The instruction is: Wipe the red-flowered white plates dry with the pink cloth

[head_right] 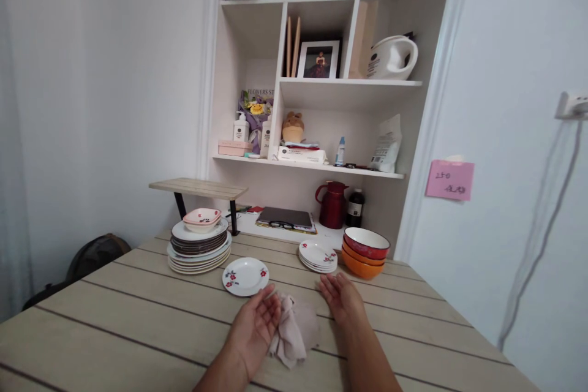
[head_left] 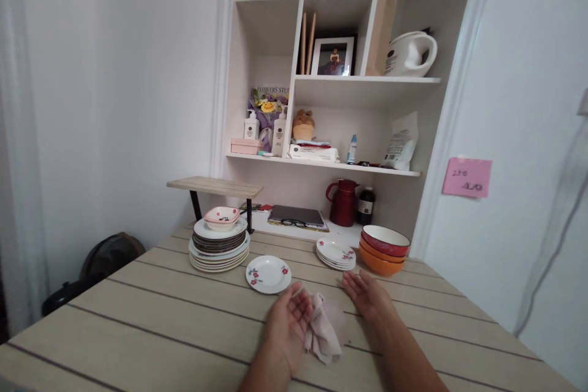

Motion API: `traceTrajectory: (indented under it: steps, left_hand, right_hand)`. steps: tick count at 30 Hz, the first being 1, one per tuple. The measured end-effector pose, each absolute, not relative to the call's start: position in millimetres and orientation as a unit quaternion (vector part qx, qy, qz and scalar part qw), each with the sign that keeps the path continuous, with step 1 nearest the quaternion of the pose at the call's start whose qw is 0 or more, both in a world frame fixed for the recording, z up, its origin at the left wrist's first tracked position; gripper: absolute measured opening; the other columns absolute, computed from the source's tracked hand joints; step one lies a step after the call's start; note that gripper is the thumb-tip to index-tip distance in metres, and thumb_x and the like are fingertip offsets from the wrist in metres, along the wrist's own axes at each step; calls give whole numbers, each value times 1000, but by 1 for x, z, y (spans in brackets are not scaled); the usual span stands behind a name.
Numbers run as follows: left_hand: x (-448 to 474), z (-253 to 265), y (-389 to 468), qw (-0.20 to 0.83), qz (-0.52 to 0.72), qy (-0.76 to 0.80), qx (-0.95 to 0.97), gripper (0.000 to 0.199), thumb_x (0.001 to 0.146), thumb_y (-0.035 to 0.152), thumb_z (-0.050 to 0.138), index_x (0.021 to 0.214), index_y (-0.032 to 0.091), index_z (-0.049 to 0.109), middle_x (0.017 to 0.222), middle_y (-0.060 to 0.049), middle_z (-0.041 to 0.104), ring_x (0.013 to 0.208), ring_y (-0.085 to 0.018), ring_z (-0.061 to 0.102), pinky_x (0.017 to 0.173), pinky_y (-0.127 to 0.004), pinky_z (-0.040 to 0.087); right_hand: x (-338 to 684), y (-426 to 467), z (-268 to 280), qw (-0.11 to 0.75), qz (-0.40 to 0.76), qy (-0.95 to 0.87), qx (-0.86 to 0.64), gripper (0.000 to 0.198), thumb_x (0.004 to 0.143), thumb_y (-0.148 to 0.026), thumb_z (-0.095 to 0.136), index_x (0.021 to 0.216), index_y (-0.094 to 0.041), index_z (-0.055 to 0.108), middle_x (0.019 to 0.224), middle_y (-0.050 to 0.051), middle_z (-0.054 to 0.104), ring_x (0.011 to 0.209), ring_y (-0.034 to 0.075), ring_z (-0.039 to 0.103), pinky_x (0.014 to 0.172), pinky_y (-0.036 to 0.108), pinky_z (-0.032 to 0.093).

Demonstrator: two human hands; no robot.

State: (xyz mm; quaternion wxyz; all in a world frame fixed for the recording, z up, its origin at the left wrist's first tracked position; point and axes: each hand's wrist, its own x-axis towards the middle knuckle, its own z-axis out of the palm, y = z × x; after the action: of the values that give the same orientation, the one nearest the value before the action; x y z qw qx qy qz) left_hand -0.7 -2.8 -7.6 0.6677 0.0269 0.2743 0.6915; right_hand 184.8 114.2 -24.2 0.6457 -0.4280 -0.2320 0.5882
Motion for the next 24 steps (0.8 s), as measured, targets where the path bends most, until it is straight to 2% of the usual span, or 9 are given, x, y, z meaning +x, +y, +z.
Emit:
traceTrajectory:
  steps: [5, 9, 11, 12, 14, 16, 19, 21, 24]
  left_hand:
    - [2, -7, -3, 629, 713, 308, 43, 6, 79, 9, 62, 84, 8, 65, 69, -9, 65, 59, -13, 64, 59, -22, 54]
    - [-6, -8, 2, 518, 771, 367, 44, 7, 80, 11, 59, 85, 13, 63, 65, -3, 62, 57, -12, 61, 58, -21, 51]
    - [-19, -7, 5, 426, 805, 410, 48, 12, 82, 11, 54, 89, 16, 63, 68, 0, 61, 59, -11, 61, 61, -21, 50]
    - [-26, -7, 6, 374, 819, 432, 52, 16, 83, 11, 52, 91, 19, 63, 73, 1, 62, 66, -11, 62, 65, -20, 49]
    - [-41, -5, 9, 282, 833, 472, 59, 24, 81, 8, 53, 96, 24, 62, 95, 1, 64, 92, -11, 63, 84, -20, 47]
    - [-51, -4, 11, 230, 826, 511, 63, 33, 73, 2, 57, 96, 25, 62, 110, -1, 62, 115, -15, 55, 100, -25, 39]
    - [-54, -4, 15, 194, 805, 552, 96, 35, 64, -2, 60, 89, 22, 62, 123, -7, 59, 136, -21, 38, 113, -33, 25]
    - [-49, -4, 17, 184, 789, 569, 139, 31, 62, 0, 60, 86, 21, 63, 129, -10, 57, 141, -23, 31, 116, -35, 19]
    - [-43, -8, 20, 189, 754, 592, 213, 23, 64, 3, 56, 77, 19, 67, 119, -15, 65, 133, -27, 42, 115, -37, 22]
  right_hand:
    - [172, 96, -8, 611, 560, -321, -459, 27, 72, -14, 65, 97, -21, 60, 79, 1, 65, 64, 15, 64, 50, 23, 49]
    - [140, 79, 0, 571, 558, -401, -449, 30, 67, -19, 73, 96, -18, 67, 92, 6, 68, 73, 17, 65, 58, 26, 48]
    - [122, 72, 0, 557, 562, -423, -441, 40, 63, -19, 76, 102, -20, 67, 101, 7, 67, 80, 19, 65, 64, 28, 49]
    - [114, 69, -1, 548, 565, -435, -437, 46, 62, -21, 77, 107, -22, 66, 108, 7, 65, 85, 20, 65, 70, 30, 50]
    - [103, 68, -7, 521, 562, -471, -436, 56, 60, -23, 79, 115, -24, 63, 121, 10, 61, 97, 22, 63, 82, 33, 48]
    - [96, 69, -14, 503, 530, -527, -434, 61, 60, -25, 80, 118, -24, 62, 128, 11, 58, 112, 25, 58, 93, 36, 44]
    - [94, 73, -25, 470, 414, -638, -448, 57, 67, -33, 75, 122, -29, 62, 137, 10, 54, 135, 30, 38, 107, 46, 33]
    - [94, 73, -28, 405, 318, -712, -478, 51, 78, -42, 65, 128, -35, 58, 145, 9, 46, 142, 32, 27, 110, 55, 23]
    - [93, 70, -26, 273, 206, -795, -501, 44, 90, -51, 46, 132, -41, 53, 152, 6, 39, 143, 34, 26, 108, 62, 19]
